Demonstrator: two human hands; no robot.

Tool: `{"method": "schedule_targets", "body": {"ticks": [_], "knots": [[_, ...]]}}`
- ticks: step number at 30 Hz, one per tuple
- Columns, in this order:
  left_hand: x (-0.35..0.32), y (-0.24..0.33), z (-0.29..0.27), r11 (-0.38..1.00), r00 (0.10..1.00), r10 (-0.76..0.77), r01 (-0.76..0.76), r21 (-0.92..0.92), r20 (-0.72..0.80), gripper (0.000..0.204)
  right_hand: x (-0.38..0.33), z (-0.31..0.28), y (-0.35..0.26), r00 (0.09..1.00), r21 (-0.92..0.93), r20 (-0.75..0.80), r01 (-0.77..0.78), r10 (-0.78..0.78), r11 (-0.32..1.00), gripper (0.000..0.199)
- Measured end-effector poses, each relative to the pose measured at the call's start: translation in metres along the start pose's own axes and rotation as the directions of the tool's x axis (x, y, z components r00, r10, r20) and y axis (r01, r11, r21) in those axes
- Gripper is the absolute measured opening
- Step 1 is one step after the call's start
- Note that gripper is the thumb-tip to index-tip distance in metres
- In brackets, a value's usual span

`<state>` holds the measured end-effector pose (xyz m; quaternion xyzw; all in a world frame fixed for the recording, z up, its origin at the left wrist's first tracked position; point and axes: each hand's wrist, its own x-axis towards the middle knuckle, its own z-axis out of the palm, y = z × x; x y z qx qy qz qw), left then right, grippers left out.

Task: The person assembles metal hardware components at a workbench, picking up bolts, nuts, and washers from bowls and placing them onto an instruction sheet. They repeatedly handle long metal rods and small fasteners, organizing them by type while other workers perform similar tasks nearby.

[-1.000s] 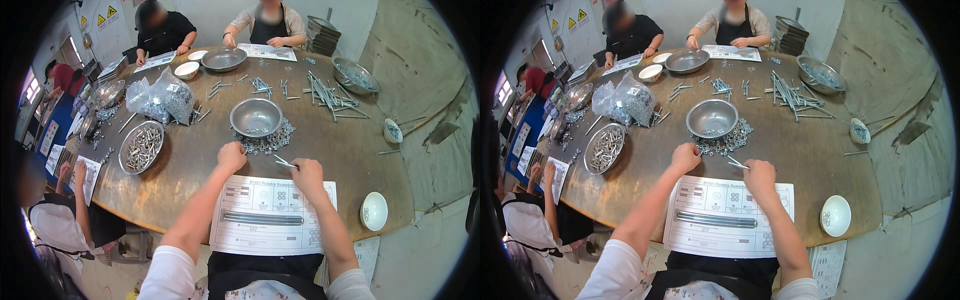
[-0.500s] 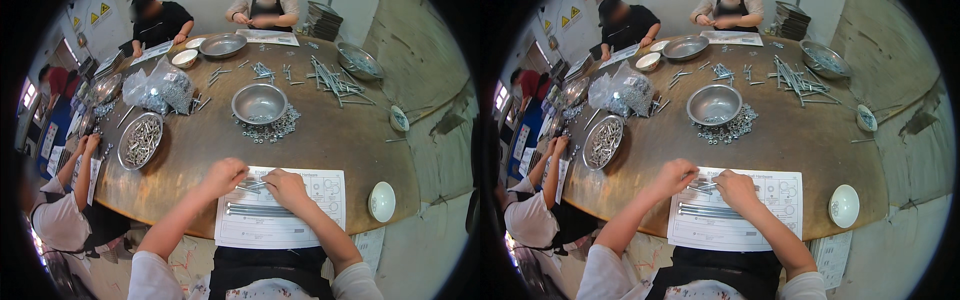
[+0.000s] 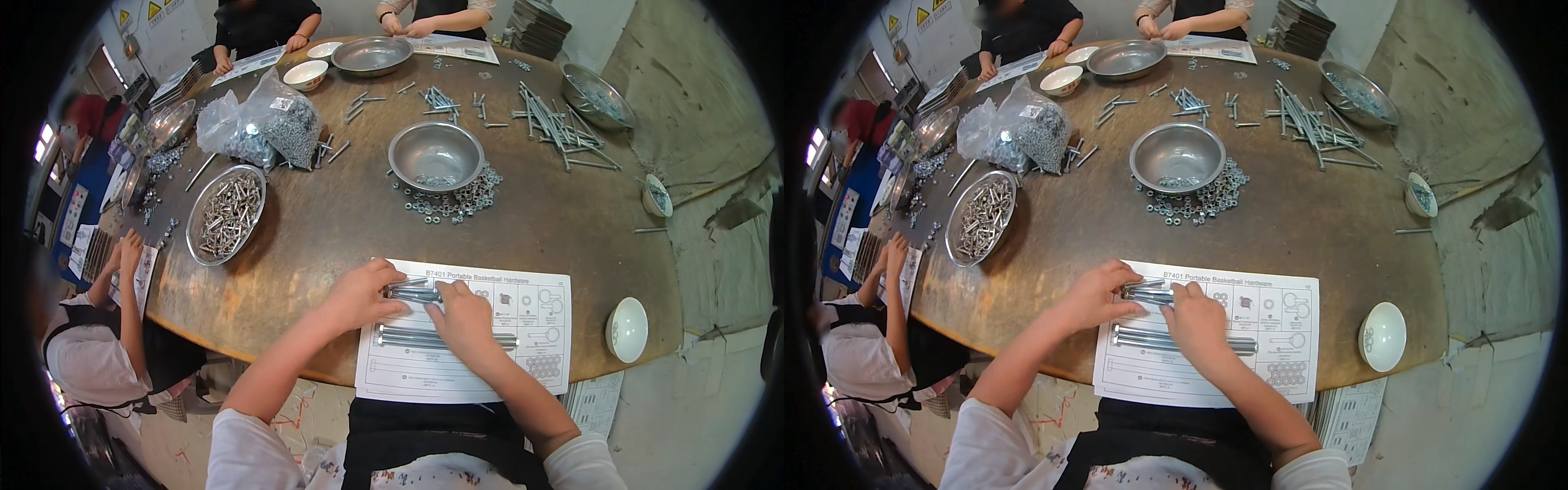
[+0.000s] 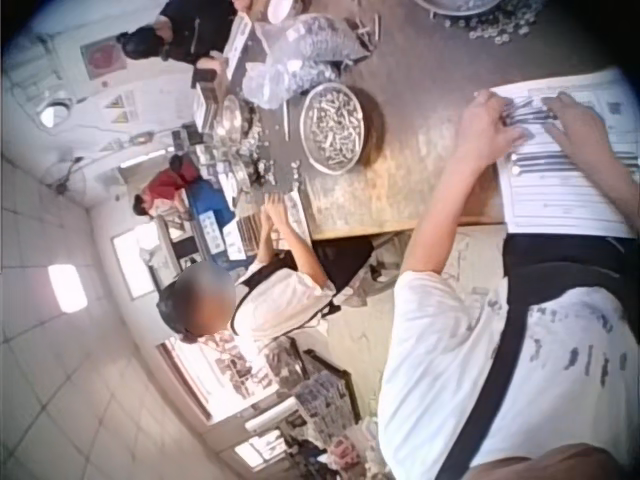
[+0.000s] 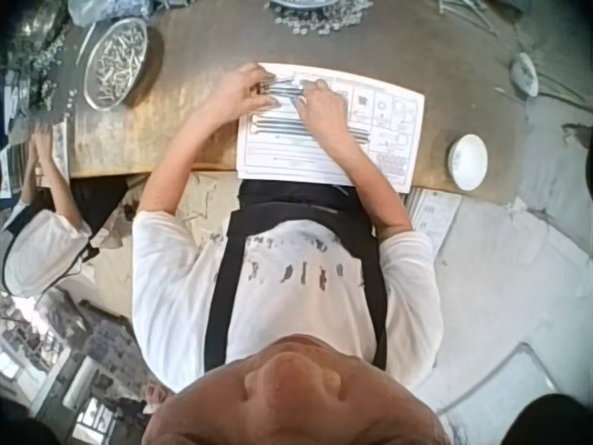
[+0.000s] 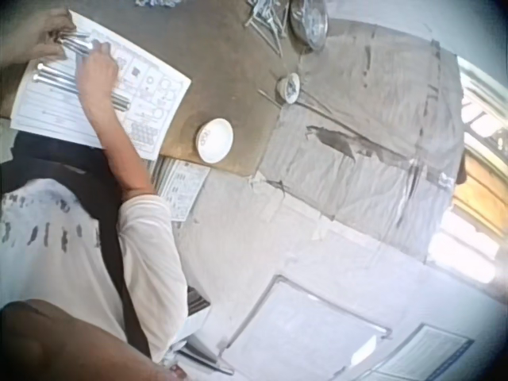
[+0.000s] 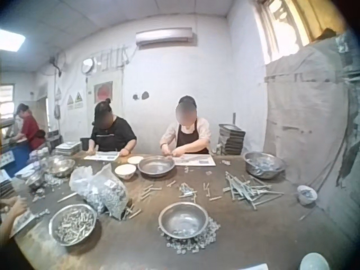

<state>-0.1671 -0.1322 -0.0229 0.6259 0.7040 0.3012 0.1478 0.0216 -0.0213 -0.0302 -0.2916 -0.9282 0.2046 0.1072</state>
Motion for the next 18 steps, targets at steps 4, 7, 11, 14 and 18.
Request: {"method": "schedule_targets", "body": {"ticks": [4, 7, 11, 14, 18], "knots": [[-0.003, -0.001, 0.001, 0.998, 0.997, -0.054, 0.056, -0.041, 0.06, 0.034, 0.002, 0.003, -0.007, 0.999, 0.016, -0.037, -0.007, 0.008, 1.0, 0.028], [-0.003, -0.006, 0.005, 0.998, 0.999, -0.037, 0.039, -0.042, 0.038, 0.031, 0.003, 0.008, 0.008, 0.994, 0.036, -0.089, 0.061, -0.058, 0.997, 0.018], [-0.005, -0.004, 0.004, 0.997, 0.998, -0.056, 0.058, -0.045, 0.036, 0.028, 0.003, 0.004, 0.015, 0.983, 0.096, -0.166, 0.095, -0.078, 0.991, 0.013], [-0.006, -0.007, 0.006, 0.996, 0.998, -0.066, 0.066, -0.062, 0.007, 0.026, 0.0, -0.008, 0.015, 0.981, 0.227, -0.19, 0.088, -0.044, 0.97, 0.011], [-0.007, -0.008, 0.004, 0.989, 0.993, -0.107, 0.111, -0.098, 0.042, 0.03, -0.006, -0.001, 0.009, 0.987, 0.169, -0.129, 0.121, -0.1, 0.978, 0.014]]}}
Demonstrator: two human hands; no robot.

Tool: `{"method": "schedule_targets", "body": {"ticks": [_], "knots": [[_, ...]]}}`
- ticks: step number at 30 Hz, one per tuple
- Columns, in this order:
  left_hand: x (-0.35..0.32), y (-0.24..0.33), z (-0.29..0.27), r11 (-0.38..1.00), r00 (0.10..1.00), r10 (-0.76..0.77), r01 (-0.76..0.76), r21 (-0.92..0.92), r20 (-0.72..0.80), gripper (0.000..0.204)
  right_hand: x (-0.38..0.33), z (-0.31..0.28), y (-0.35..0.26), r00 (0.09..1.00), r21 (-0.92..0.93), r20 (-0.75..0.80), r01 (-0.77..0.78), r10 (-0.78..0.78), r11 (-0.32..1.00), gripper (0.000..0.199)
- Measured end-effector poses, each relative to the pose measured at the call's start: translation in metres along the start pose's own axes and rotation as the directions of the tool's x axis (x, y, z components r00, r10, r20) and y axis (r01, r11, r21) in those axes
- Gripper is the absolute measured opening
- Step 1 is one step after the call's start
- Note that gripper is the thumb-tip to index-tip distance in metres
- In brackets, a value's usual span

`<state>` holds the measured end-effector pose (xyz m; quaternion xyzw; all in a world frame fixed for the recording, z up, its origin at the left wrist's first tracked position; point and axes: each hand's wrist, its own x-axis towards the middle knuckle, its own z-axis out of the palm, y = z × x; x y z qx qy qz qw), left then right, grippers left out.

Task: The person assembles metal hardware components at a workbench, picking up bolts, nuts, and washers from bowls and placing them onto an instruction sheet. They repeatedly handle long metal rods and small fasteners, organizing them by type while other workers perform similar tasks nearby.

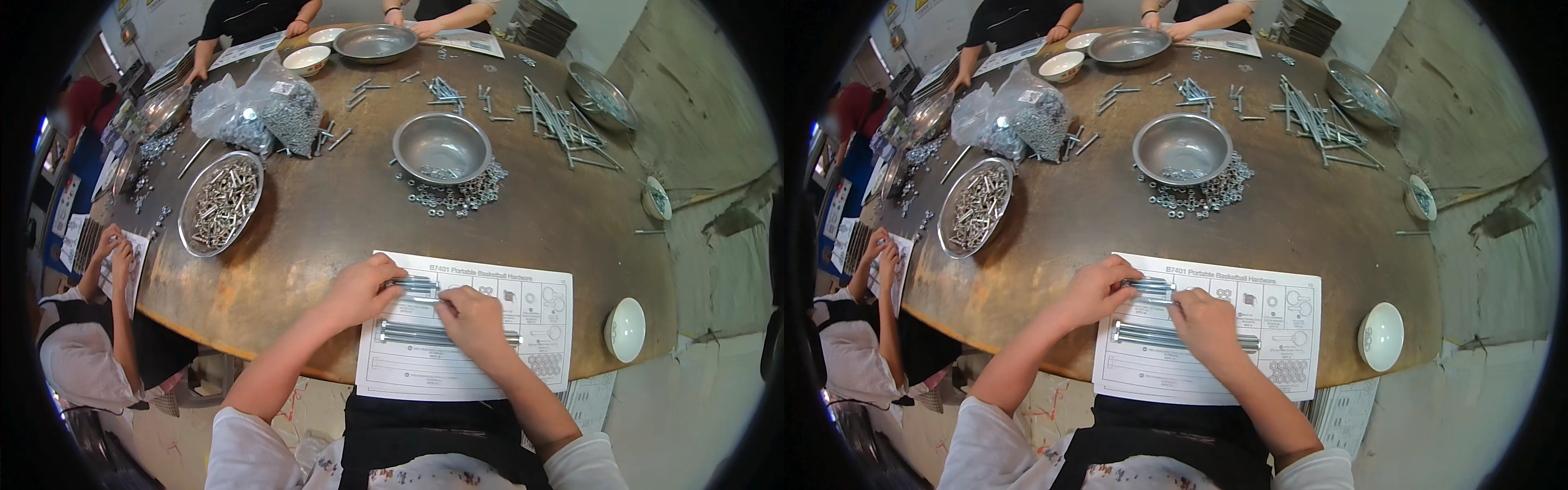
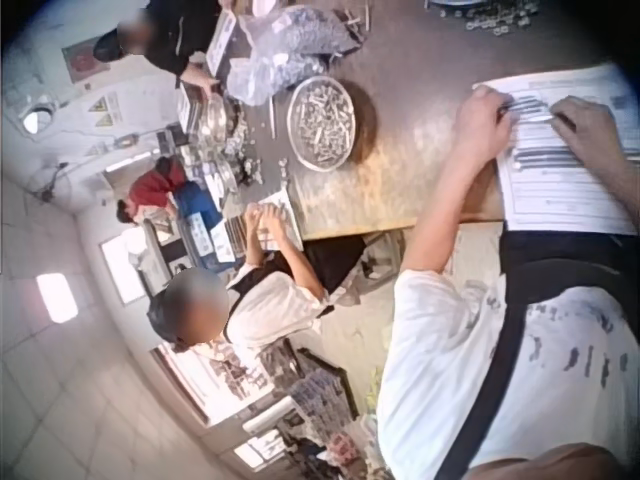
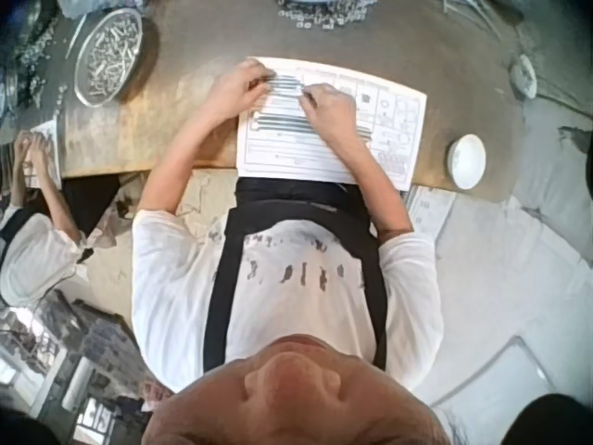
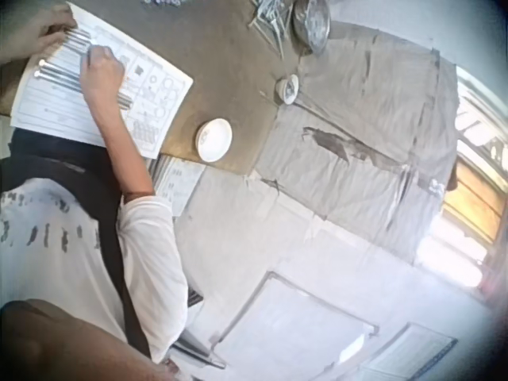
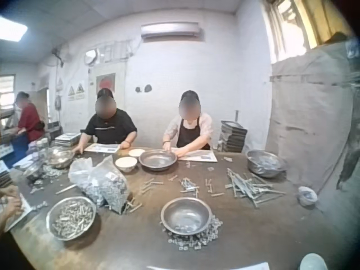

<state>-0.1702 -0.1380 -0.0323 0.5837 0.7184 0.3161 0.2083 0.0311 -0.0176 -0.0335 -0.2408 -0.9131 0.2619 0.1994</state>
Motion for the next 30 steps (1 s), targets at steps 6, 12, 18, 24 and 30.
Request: {"method": "schedule_targets", "body": {"ticks": [6, 12, 18, 24, 30], "knots": [[-0.001, 0.009, -0.006, 1.0, 0.999, 0.014, -0.013, -0.016, 0.038, 0.037, 0.011, 0.013, -0.006, 0.989, -0.014, -0.065, -0.137, 0.136, 0.99, 0.029], [0.001, 0.005, -0.003, 1.0, 0.999, 0.01, -0.009, -0.009, 0.048, 0.037, 0.012, 0.017, -0.013, 0.98, 0.062, 0.075, -0.191, 0.186, 0.98, 0.029], [-0.002, 0.004, 0.0, 0.998, 0.999, 0.037, -0.037, -0.045, 0.007, 0.035, 0.008, 0.017, 0.004, 0.998, 0.019, 0.03, -0.051, 0.05, 0.999, 0.029], [0.001, 0.002, 0.003, 0.998, 0.999, 0.034, -0.034, -0.052, -0.004, 0.032, 0.01, 0.019, 0.006, 0.998, 0.04, 0.041, -0.052, 0.05, 0.998, 0.027], [0.002, 0.012, -0.004, 0.999, 0.999, -0.016, 0.018, -0.039, 0.051, 0.032, 0.018, 0.008, 0.011, 0.989, 0.17, 0.112, -0.119, 0.101, 0.978, 0.035]]}}
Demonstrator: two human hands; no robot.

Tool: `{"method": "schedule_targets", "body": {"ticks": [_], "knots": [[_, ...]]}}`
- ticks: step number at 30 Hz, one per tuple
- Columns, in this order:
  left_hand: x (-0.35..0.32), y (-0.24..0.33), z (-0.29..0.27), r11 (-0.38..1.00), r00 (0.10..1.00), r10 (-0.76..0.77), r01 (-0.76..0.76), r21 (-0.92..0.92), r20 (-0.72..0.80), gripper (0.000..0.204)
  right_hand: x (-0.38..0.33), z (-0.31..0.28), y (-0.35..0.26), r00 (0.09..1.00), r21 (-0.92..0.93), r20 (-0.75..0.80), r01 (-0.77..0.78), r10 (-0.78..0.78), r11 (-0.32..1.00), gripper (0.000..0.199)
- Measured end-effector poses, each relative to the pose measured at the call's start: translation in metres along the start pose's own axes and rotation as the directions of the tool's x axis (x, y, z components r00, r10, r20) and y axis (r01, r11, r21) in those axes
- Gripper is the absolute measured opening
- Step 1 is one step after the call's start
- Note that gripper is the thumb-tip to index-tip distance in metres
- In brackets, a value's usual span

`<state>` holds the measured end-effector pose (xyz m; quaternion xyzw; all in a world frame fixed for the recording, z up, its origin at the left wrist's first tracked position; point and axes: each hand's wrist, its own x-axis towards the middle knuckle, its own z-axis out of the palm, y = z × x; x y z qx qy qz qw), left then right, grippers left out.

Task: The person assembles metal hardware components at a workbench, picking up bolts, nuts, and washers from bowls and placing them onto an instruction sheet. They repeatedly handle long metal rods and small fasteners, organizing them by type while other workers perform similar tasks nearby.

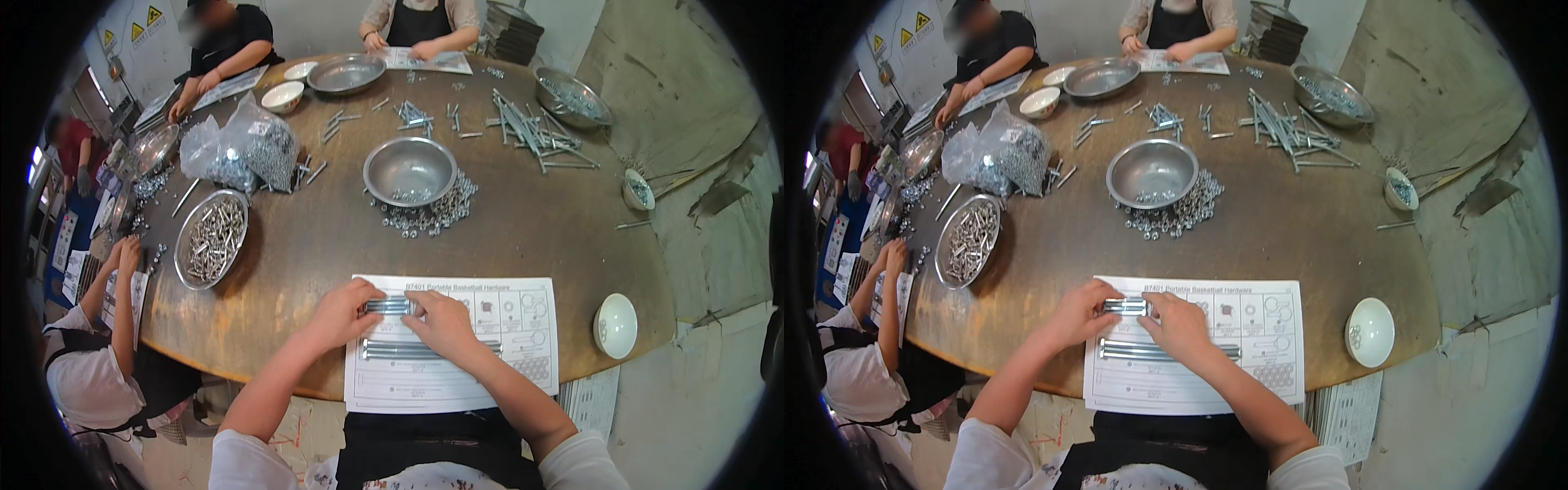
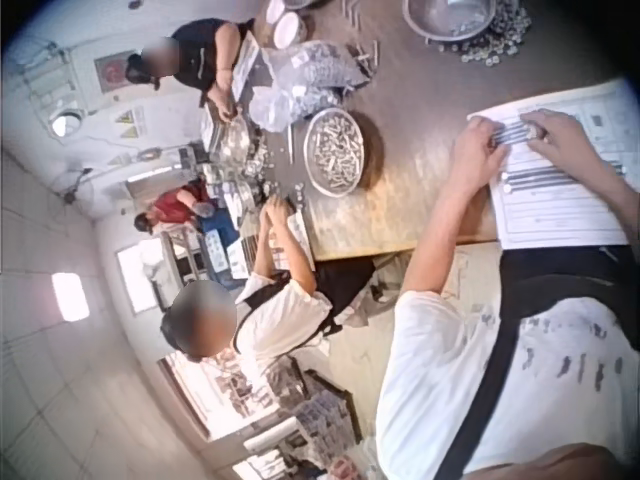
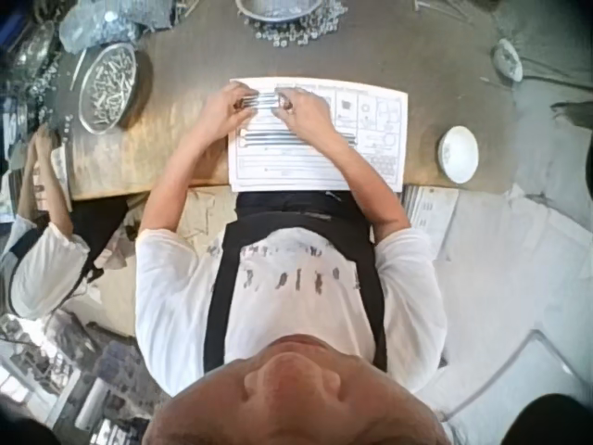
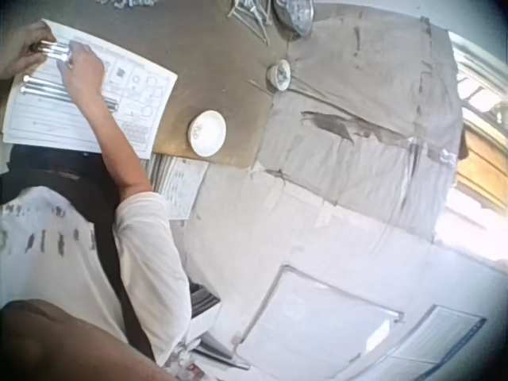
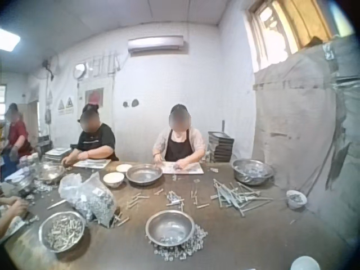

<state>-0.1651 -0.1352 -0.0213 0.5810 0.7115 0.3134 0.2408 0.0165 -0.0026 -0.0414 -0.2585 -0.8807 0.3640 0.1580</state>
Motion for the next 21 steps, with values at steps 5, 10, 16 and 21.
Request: {"method": "schedule_targets", "body": {"ticks": [5, 10, 16, 21], "knots": [[0.025, -0.008, -0.006, 1.0, 0.984, 0.011, -0.016, -0.025, -0.18, 0.023, 0.041, -0.044, 0.024, 0.984, 0.066, -0.179, 0.028, -0.016, 0.997, 0.021], [0.092, -0.015, 0.011, 0.983, 0.942, 0.135, -0.089, 0.159, -0.307, 0.022, 0.093, -0.043, 0.058, 0.957, -0.232, -0.237, 0.113, -0.168, 0.966, 0.017], [0.132, -0.023, 0.04, 0.97, 0.944, 0.103, -0.026, 0.241, -0.313, 0.023, 0.103, -0.031, 0.059, 0.98, -0.321, -0.081, 0.148, -0.182, 0.936, 0.019], [0.14, -0.022, 0.041, 0.981, 0.961, 0.02, 0.035, 0.191, -0.277, 0.016, 0.11, -0.044, 0.064, 0.976, -0.337, -0.124, 0.129, -0.18, 0.933, 0.021]]}}
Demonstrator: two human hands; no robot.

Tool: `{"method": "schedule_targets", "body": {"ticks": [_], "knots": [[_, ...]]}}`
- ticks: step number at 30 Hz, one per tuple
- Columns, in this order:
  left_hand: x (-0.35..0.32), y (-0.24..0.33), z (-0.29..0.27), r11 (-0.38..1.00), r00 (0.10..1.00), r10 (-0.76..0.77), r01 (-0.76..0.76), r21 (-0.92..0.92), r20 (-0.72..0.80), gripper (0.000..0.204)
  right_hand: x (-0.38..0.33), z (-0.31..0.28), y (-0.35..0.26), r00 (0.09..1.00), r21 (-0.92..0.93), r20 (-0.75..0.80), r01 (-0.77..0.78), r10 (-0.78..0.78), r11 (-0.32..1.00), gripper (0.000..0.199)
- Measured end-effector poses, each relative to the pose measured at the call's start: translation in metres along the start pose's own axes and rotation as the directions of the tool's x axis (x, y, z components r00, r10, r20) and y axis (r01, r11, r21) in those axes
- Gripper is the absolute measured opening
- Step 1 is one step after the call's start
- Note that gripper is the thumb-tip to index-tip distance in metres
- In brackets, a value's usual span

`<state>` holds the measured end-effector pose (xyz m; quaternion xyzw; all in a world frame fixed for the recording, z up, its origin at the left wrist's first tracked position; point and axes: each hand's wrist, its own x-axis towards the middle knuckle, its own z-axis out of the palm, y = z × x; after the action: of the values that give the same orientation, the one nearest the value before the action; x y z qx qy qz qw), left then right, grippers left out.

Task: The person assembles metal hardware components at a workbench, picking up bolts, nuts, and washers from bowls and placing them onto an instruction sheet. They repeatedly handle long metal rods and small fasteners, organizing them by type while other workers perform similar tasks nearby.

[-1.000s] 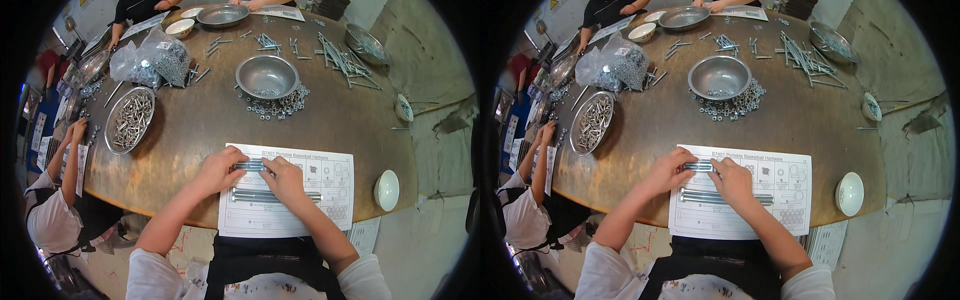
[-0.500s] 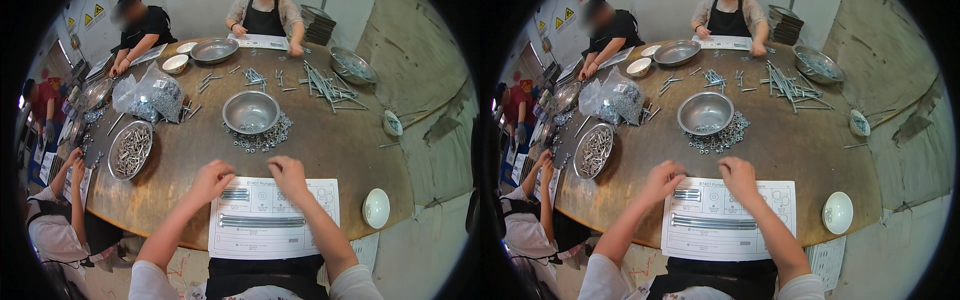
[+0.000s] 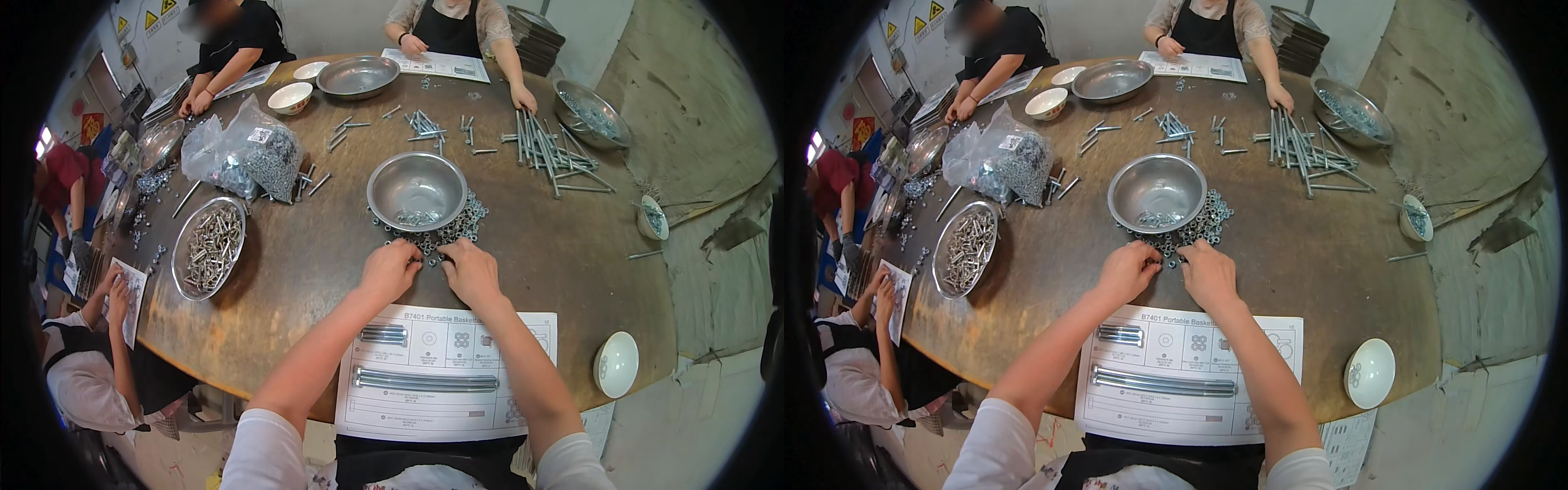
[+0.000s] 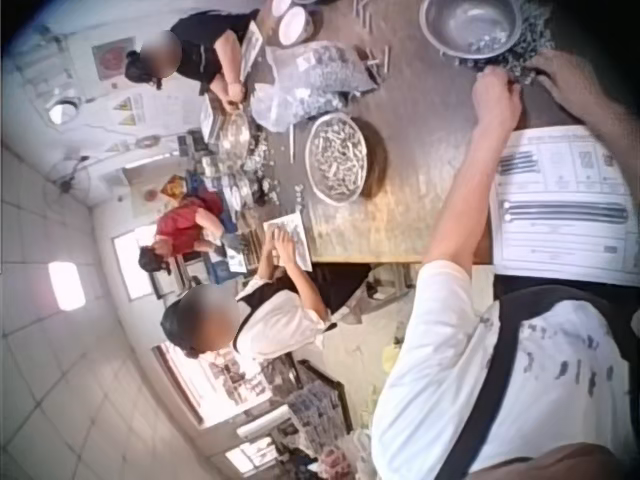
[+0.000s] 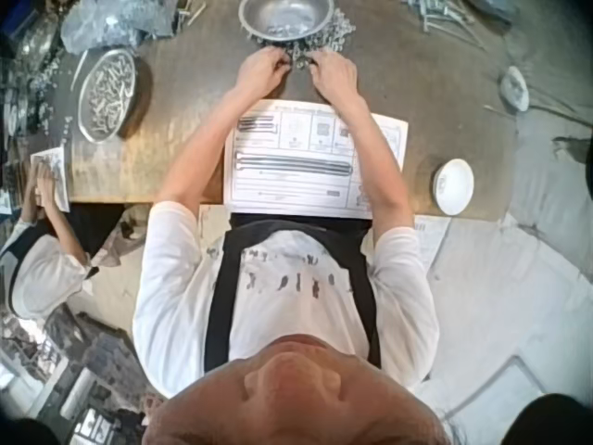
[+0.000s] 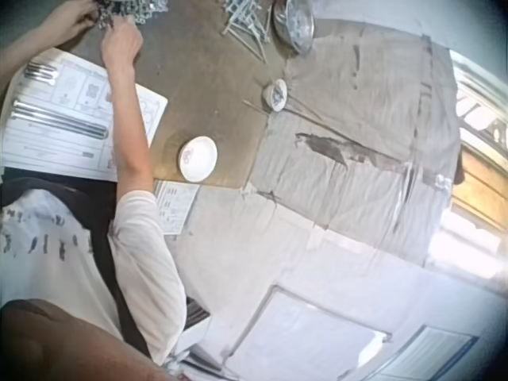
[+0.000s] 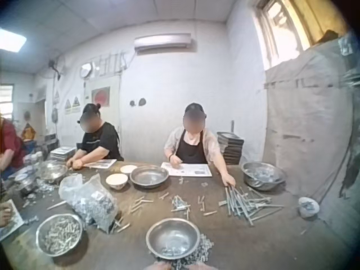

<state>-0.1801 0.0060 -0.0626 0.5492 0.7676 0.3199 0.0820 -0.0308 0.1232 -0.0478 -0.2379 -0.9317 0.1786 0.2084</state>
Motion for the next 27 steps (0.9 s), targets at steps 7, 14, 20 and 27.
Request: {"method": "schedule_targets", "body": {"ticks": [7, 14, 20, 27], "knots": [[-0.009, -0.002, -0.006, 0.993, 1.0, -0.016, 0.017, -0.114, 0.009, 0.01, 0.008, 0.003, 0.005, 0.978, 0.0, 0.129, 0.163, -0.161, 0.987, 0.017], [0.006, -0.016, 0.0, 0.967, 0.995, -0.076, 0.057, -0.247, -0.066, 0.013, 0.01, 0.001, 0.008, 0.984, 0.013, 0.08, 0.157, -0.157, 0.988, 0.013], [0.001, -0.021, -0.005, 0.997, 0.983, 0.08, -0.083, -0.01, -0.164, 0.013, -0.033, -0.044, -0.002, 0.995, 0.3, 0.084, -0.079, 0.056, 0.951, 0.012], [-0.006, -0.006, -0.013, 0.975, 0.972, 0.221, -0.223, 0.014, 0.08, 0.013, -0.104, -0.064, -0.016, 0.993, 0.137, 0.114, 0.006, -0.022, 0.991, 0.009]]}}
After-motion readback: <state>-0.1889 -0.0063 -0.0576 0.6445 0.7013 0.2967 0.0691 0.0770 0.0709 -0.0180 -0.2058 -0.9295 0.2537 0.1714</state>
